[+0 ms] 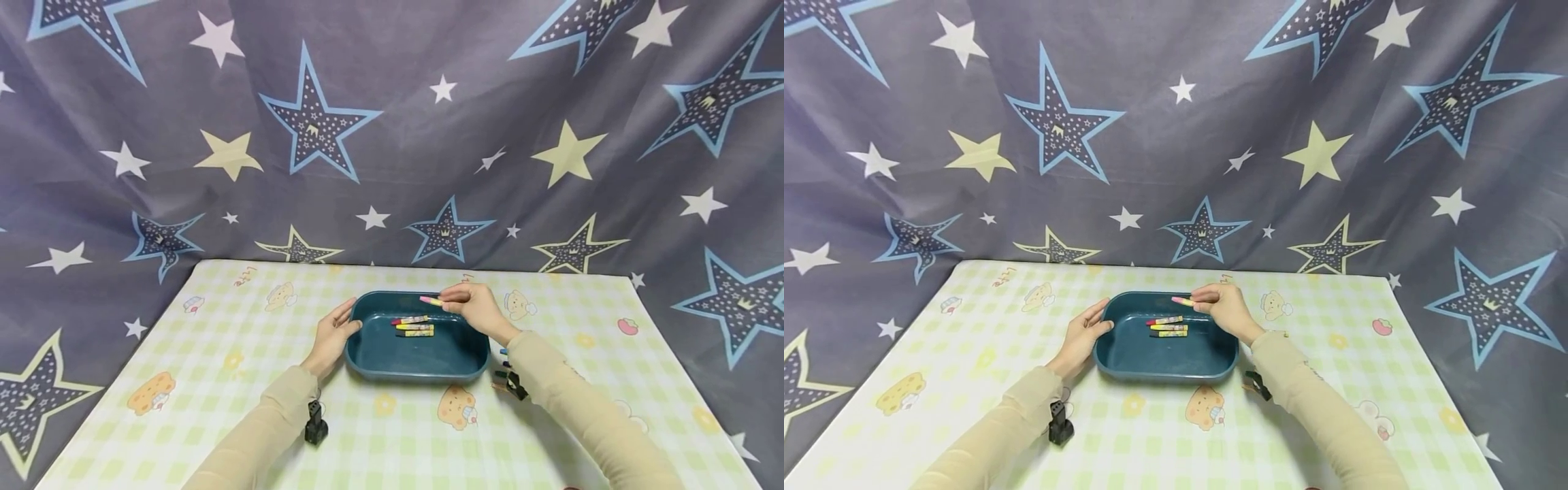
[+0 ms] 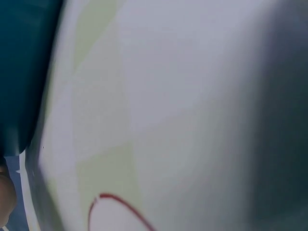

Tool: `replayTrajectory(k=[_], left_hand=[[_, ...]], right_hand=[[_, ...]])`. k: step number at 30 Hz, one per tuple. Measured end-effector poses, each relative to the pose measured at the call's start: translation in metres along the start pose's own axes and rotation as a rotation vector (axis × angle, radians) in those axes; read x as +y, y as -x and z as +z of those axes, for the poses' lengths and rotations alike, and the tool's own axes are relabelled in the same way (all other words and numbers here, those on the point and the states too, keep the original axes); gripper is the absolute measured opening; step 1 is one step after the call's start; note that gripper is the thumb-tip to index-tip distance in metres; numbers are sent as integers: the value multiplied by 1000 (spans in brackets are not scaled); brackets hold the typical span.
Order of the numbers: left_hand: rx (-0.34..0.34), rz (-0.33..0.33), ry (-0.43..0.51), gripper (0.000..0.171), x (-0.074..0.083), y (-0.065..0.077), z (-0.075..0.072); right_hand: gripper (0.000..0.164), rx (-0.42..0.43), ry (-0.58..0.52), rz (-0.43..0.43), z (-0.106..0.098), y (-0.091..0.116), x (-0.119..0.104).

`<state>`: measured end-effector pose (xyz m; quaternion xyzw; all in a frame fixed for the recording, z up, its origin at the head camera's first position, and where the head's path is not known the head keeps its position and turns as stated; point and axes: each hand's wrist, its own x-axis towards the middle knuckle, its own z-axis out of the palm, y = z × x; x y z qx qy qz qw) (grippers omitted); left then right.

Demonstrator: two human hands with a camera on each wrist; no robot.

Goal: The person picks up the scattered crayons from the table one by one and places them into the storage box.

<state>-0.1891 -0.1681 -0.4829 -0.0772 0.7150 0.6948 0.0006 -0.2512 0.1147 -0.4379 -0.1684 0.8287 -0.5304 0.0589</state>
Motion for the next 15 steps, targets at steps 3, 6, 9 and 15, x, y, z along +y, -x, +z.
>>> replayTrajectory(k=[3,6,9,15], left_hand=[[4,1,1,55,-1,0,0],[9,-5,-3,55,-2,1,1],[13,-7,1,54,-2,2,1],[6,-4,5,55,0,2,0]], right_hand=[[25,-16,-27,8,11,-1,3],[27,-49,-52,29,21,0,5],[29,-72,-79,59,30,0,7],[29,-120,-102,78,45,-3,8]])
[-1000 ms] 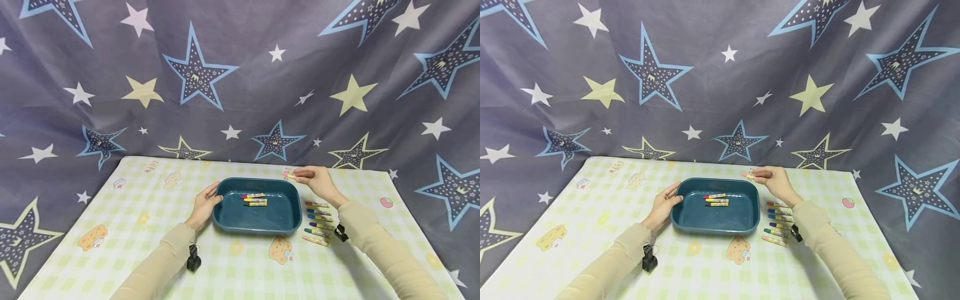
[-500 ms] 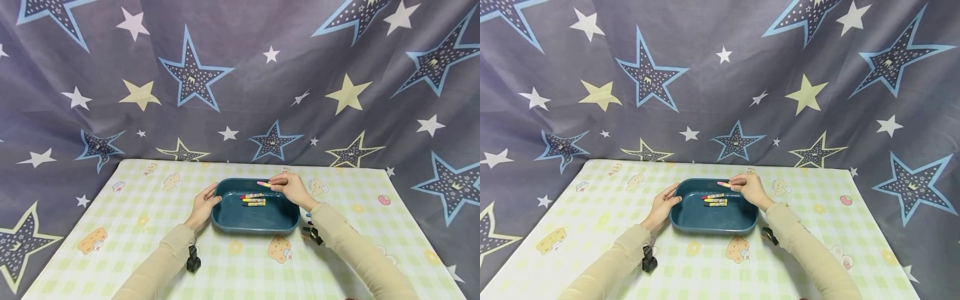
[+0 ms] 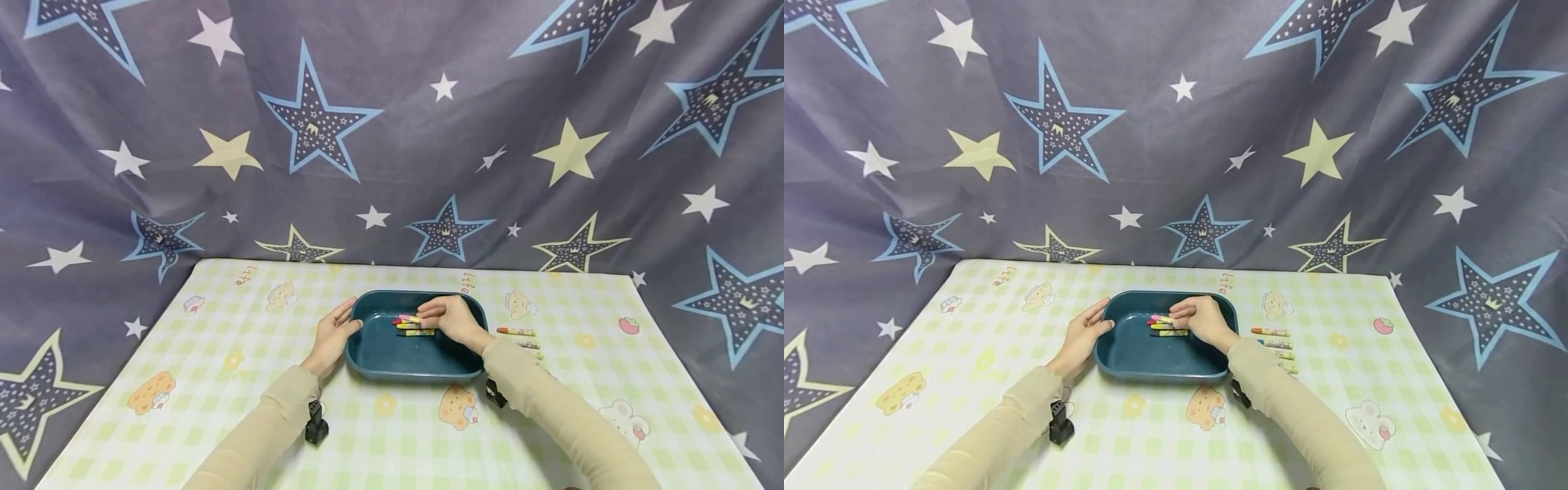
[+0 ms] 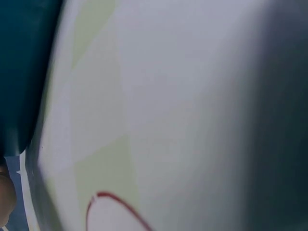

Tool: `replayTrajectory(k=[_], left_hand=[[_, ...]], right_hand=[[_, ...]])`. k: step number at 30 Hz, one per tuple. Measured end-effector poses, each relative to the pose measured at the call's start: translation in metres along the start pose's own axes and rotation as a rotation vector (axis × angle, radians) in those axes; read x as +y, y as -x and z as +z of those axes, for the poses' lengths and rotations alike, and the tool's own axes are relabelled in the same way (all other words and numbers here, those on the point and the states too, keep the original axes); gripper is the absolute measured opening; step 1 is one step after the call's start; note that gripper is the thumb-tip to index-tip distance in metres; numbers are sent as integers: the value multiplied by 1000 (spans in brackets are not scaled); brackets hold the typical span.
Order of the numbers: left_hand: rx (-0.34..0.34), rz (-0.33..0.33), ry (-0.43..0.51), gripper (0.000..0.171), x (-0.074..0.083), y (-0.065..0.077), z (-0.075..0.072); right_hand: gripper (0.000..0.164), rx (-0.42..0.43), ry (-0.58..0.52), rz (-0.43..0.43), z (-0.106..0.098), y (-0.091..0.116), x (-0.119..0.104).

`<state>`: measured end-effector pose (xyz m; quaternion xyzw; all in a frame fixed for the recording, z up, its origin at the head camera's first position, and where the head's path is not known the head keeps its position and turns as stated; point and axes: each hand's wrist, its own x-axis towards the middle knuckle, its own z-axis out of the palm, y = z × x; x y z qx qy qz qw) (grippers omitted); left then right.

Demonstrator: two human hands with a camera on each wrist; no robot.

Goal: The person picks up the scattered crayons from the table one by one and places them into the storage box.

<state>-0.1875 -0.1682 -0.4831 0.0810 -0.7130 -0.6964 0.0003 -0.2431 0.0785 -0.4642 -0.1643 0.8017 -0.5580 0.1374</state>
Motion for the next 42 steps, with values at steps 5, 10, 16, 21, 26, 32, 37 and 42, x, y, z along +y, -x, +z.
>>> replayTrajectory(k=[5,10,16,21,26,32,37,42], left_hand=[[3,4,-2,55,-1,-1,-1],[-4,9,10,55,-2,-1,-1],[2,3,12,55,-1,-1,0],[2,-2,9,55,0,-1,0],[-2,0,14,55,0,0,0],[0,3,22,55,-1,0,1],[6,3,17,55,-1,0,1],[3,11,21,55,-2,-1,1]], right_hand=[[24,-40,47,-25,5,2,0],[21,-47,141,-46,7,3,1],[20,-55,188,-69,9,1,5],[21,-57,207,-97,10,2,5],[21,-68,217,-107,10,2,5],[21,-69,197,-88,10,4,3],[19,-77,175,-79,10,3,2],[21,-86,131,-50,9,3,3]])
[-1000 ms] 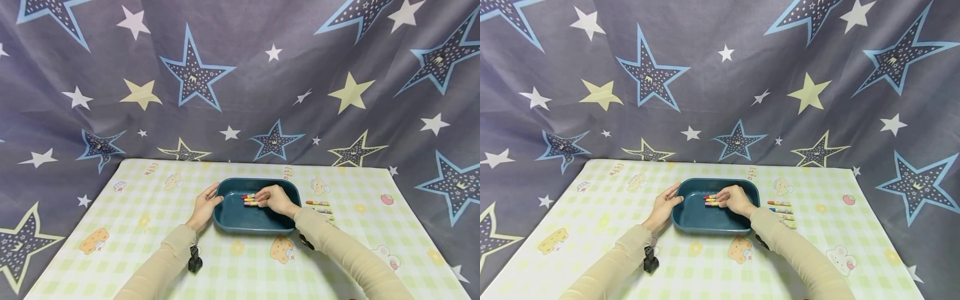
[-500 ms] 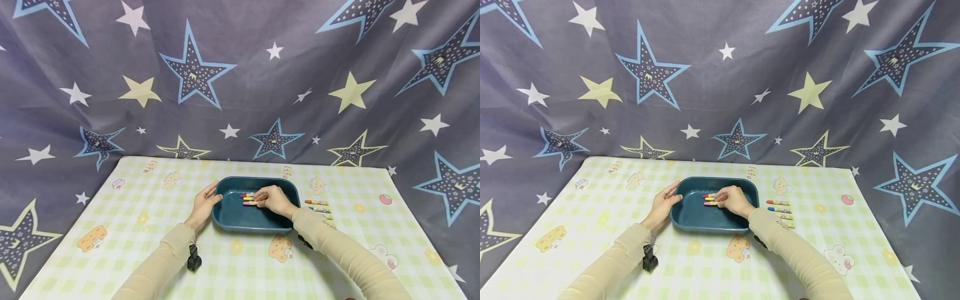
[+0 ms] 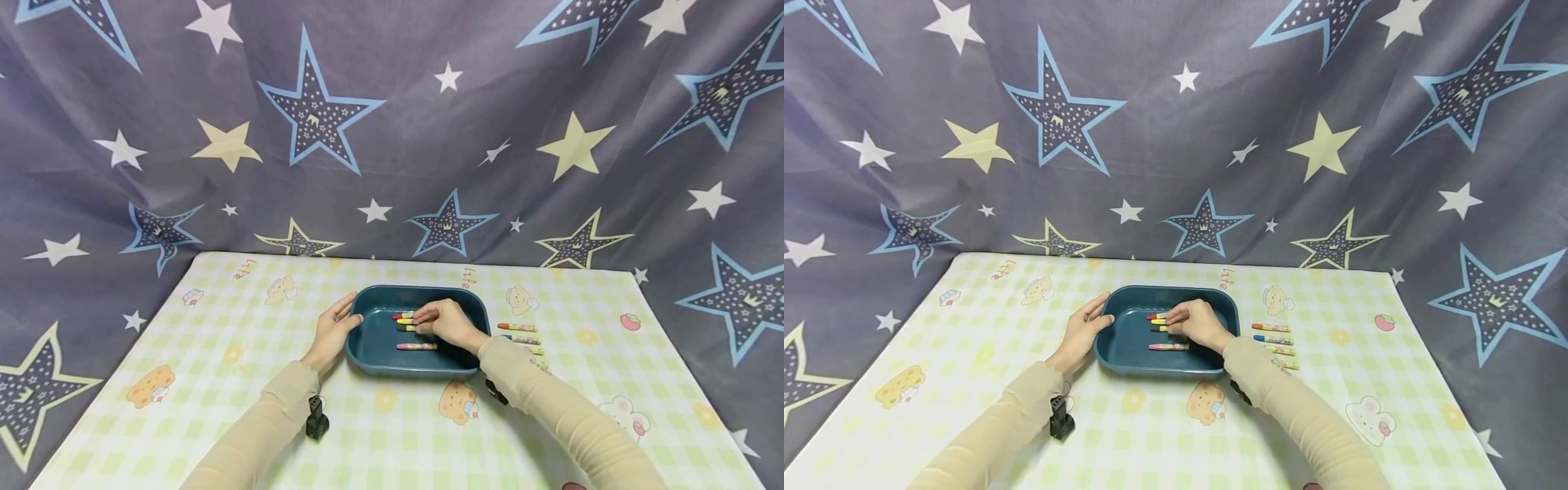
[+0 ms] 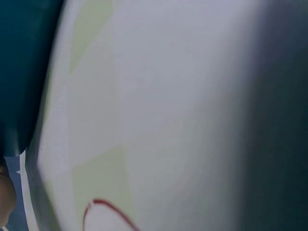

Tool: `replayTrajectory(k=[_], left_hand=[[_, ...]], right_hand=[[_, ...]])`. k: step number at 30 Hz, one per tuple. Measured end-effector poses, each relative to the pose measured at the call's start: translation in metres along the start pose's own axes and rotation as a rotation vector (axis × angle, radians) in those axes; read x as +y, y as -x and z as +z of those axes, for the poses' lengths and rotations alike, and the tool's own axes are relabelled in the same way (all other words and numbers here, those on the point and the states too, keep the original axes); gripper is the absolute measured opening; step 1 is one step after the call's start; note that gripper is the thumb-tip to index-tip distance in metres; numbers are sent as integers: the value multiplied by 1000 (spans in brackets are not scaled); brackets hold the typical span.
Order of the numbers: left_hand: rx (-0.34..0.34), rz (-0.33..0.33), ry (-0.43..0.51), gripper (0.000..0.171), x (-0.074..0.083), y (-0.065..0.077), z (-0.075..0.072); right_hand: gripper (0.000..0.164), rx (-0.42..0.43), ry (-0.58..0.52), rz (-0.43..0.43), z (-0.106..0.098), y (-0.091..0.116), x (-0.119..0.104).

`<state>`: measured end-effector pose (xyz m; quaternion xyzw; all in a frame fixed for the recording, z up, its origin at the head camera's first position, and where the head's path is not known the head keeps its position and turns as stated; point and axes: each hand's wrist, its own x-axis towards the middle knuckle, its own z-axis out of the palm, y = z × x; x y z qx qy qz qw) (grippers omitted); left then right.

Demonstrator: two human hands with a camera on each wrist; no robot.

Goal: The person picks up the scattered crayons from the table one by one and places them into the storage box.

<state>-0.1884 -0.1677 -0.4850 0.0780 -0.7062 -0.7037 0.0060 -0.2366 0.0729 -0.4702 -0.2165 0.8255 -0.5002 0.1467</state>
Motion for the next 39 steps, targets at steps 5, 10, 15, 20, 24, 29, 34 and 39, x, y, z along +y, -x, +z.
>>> replayTrajectory(k=[5,10,15,20,24,29,34,39], left_hand=[[-2,-7,9,55,-1,1,1],[0,-15,2,55,-1,0,-1],[12,-17,-4,56,2,-2,-4],[15,-15,-3,55,2,-2,-8],[13,-18,-9,55,1,-2,-9],[14,-7,-11,56,2,-3,-5],[4,-1,-6,55,0,-5,-3],[-6,1,-3,54,-1,-3,-2]], right_hand=[[24,5,-69,-8,-2,3,0],[33,45,-187,-20,-9,5,-5],[40,103,-302,-13,-27,9,-11],[41,149,-273,0,-51,21,-12],[44,186,-211,34,-74,35,-6],[41,267,-130,46,-105,50,10],[44,295,-95,90,-128,63,32],[44,273,-82,133,-136,71,55]])
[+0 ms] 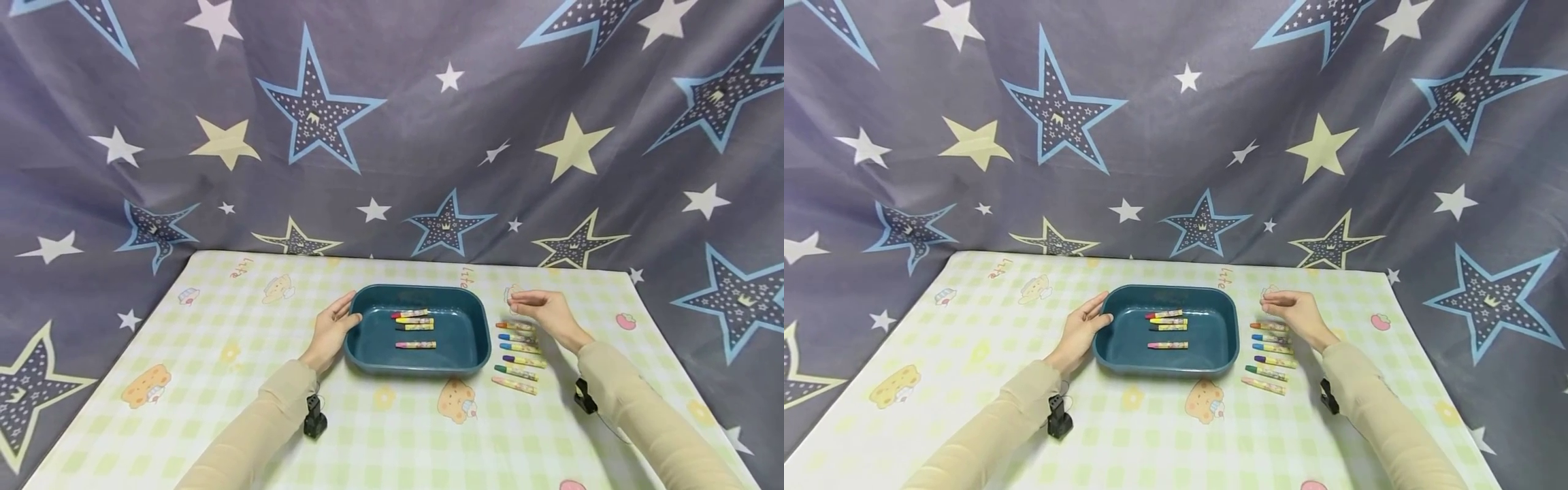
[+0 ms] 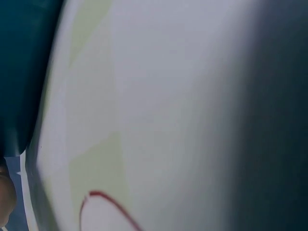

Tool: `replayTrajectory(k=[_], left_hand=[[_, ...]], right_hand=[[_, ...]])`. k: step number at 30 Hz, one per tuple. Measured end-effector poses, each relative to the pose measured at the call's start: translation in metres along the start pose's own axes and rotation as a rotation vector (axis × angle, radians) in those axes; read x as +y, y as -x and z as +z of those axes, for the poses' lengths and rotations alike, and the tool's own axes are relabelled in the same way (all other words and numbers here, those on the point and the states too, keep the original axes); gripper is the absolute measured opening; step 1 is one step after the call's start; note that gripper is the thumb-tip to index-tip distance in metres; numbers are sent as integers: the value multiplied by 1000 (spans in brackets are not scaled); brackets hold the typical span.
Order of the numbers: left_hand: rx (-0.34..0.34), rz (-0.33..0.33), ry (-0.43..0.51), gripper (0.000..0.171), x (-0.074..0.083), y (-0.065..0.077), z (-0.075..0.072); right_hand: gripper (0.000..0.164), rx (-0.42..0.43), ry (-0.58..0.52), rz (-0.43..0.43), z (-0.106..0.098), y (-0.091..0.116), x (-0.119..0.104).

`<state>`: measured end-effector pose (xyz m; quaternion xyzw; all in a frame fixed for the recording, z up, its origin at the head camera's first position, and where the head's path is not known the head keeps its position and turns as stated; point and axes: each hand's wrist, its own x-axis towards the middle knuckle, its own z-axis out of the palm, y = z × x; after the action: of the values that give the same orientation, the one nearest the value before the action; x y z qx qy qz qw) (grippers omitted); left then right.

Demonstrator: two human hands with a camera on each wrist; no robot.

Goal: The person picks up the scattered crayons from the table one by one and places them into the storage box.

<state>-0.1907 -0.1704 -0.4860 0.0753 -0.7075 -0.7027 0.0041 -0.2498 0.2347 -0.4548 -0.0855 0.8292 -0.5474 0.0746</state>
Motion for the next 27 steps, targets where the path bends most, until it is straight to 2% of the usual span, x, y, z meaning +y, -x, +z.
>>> replayTrajectory(k=[5,11,15,20,27], left_hand=[[-7,6,3,54,1,2,1],[-14,11,13,55,1,2,0],[-11,12,9,55,0,2,1],[4,0,8,55,-1,3,0],[7,-8,-2,56,0,4,1]], right_hand=[[39,-16,14,23,-5,1,21],[44,-60,-6,69,-5,2,34],[41,-62,46,38,-1,2,39],[32,-46,160,-28,5,2,43],[24,-1,230,-30,8,0,42]])
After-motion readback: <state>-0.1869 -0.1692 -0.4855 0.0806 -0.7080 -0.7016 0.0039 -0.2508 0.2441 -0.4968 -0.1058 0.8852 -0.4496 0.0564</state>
